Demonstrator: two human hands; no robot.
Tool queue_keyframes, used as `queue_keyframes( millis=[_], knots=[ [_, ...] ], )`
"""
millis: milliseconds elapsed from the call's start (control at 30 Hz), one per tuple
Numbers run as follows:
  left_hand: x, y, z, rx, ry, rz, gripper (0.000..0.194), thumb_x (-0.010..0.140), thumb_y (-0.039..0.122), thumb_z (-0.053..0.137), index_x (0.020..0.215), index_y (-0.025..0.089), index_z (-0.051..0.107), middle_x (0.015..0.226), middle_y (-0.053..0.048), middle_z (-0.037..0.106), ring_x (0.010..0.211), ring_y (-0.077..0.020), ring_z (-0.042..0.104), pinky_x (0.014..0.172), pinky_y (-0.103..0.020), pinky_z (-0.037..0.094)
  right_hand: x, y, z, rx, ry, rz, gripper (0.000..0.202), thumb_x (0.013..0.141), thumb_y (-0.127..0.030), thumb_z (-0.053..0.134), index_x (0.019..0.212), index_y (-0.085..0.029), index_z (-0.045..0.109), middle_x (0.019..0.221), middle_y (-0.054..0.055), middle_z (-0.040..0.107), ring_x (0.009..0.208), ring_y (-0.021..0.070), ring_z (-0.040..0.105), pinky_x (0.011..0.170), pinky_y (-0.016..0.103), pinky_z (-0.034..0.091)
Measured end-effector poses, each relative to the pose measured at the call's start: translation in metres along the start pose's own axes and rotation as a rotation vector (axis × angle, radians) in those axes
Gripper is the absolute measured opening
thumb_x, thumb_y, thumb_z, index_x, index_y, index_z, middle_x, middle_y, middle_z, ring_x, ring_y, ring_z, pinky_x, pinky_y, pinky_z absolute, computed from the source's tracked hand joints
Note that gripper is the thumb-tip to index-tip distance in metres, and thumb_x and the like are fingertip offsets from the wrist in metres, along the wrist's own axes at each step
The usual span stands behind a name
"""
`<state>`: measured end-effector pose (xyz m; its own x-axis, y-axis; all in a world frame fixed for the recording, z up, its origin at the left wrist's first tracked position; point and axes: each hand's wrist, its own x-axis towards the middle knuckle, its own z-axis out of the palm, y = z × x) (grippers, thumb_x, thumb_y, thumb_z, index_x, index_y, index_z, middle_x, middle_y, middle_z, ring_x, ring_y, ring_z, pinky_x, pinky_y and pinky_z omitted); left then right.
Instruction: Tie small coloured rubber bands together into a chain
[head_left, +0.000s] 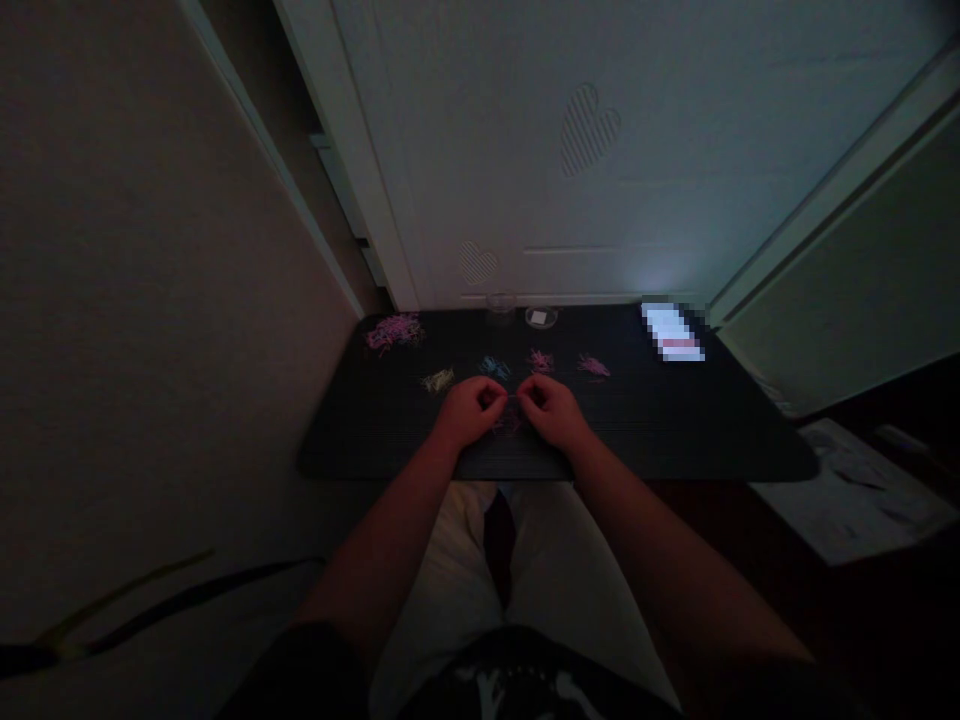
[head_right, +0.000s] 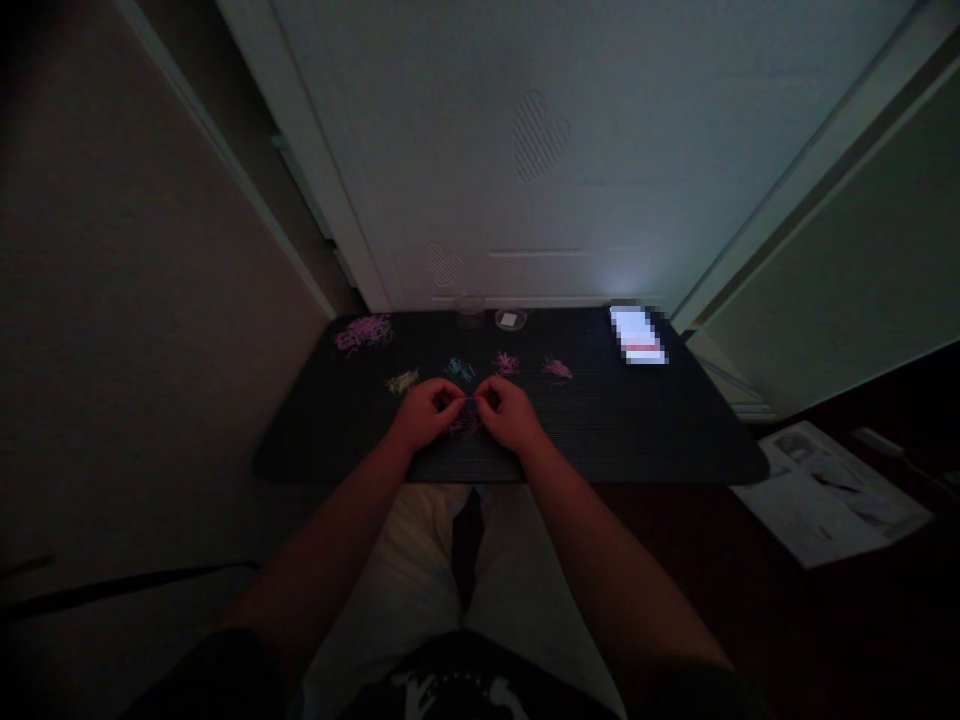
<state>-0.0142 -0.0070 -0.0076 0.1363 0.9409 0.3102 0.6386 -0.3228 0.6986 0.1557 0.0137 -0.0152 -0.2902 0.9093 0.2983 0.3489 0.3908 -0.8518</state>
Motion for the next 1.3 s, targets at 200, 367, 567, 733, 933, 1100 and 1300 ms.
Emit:
queue_keyframes(
  millis=[200, 367, 567, 733, 933, 1100, 1300],
  knots=[
    [0.0, -0.001, 0.0006, 0.004, 0.015, 0.002, 0.013, 0.078, 0.026, 0.057, 0.083, 0.017, 0.065, 0.077, -0.001, 0.066, 0.067, -0.0115, 0.057, 0.064, -0.024, 0.046, 0.0004, -0.0008, -0.0005, -0.021, -0.005, 0.011, 0.005, 0.074, -0.022, 0.052, 0.074, -0.018, 0.055, 0.063, -0.002, 0.053, 0.057, 0.0116, 0.048, 0.054, 0.024, 0.037],
    [-0.0003, -0.0003, 0.0002, -0.01, -0.004, 0.006, 0.015, 0.077, 0.024, 0.058, 0.087, 0.017, 0.066, 0.079, -0.002, 0.067, 0.067, -0.0115, 0.057, 0.063, -0.024, 0.046, 0.0001, 0.0003, -0.0002, -0.019, 0.002, 0.001, 0.005, 0.074, -0.021, 0.051, 0.074, -0.018, 0.055, 0.064, -0.001, 0.054, 0.058, 0.0119, 0.049, 0.054, 0.024, 0.037],
    [-0.0002, 0.0027, -0.0018, 0.001, -0.05, 0.017, 0.018, 0.078, 0.023, 0.056, 0.091, 0.018, 0.068, 0.085, -0.003, 0.068, 0.07, -0.0124, 0.059, 0.065, -0.024, 0.047, 0.0, 0.001, -0.0002, -0.024, -0.003, 0.012, 0.006, 0.075, -0.023, 0.052, 0.074, -0.018, 0.056, 0.064, -0.001, 0.055, 0.057, 0.0119, 0.049, 0.053, 0.024, 0.037],
    [-0.0001, 0.0021, -0.0018, 0.005, -0.043, 0.017, 0.017, 0.079, 0.025, 0.057, 0.089, 0.017, 0.068, 0.082, -0.003, 0.068, 0.067, -0.0118, 0.058, 0.063, -0.023, 0.046, -0.0006, -0.0022, -0.0006, -0.03, -0.001, -0.003, 0.006, 0.074, -0.022, 0.052, 0.074, -0.018, 0.056, 0.065, -0.001, 0.056, 0.058, 0.0119, 0.05, 0.054, 0.024, 0.038],
    [0.0001, 0.0001, -0.0006, 0.002, -0.029, 0.019, 0.018, 0.079, 0.028, 0.057, 0.088, 0.017, 0.069, 0.081, -0.002, 0.068, 0.068, -0.0118, 0.058, 0.064, -0.023, 0.046, -0.0006, -0.0016, 0.0, -0.011, 0.007, 0.001, 0.007, 0.075, -0.023, 0.052, 0.077, -0.018, 0.056, 0.066, -0.001, 0.056, 0.058, 0.0117, 0.05, 0.055, 0.024, 0.038],
    [-0.0003, 0.0007, -0.0008, 0.006, -0.016, 0.012, 0.016, 0.078, 0.029, 0.059, 0.083, 0.017, 0.069, 0.077, -0.002, 0.068, 0.067, -0.0117, 0.059, 0.063, -0.023, 0.045, -0.0006, -0.0014, 0.0, -0.016, 0.011, -0.015, 0.007, 0.075, -0.022, 0.052, 0.078, -0.018, 0.056, 0.066, -0.001, 0.056, 0.058, 0.0115, 0.05, 0.055, 0.024, 0.038],
    [-0.0001, 0.002, -0.0017, 0.021, -0.009, -0.017, 0.015, 0.076, 0.03, 0.061, 0.077, 0.016, 0.067, 0.072, -0.002, 0.066, 0.064, -0.0116, 0.057, 0.061, -0.024, 0.044, -0.0014, -0.0026, 0.0002, 0.015, 0.005, -0.003, 0.007, 0.074, -0.022, 0.052, 0.079, -0.018, 0.056, 0.065, -0.001, 0.056, 0.058, 0.0115, 0.05, 0.054, 0.024, 0.039]
  ],
)
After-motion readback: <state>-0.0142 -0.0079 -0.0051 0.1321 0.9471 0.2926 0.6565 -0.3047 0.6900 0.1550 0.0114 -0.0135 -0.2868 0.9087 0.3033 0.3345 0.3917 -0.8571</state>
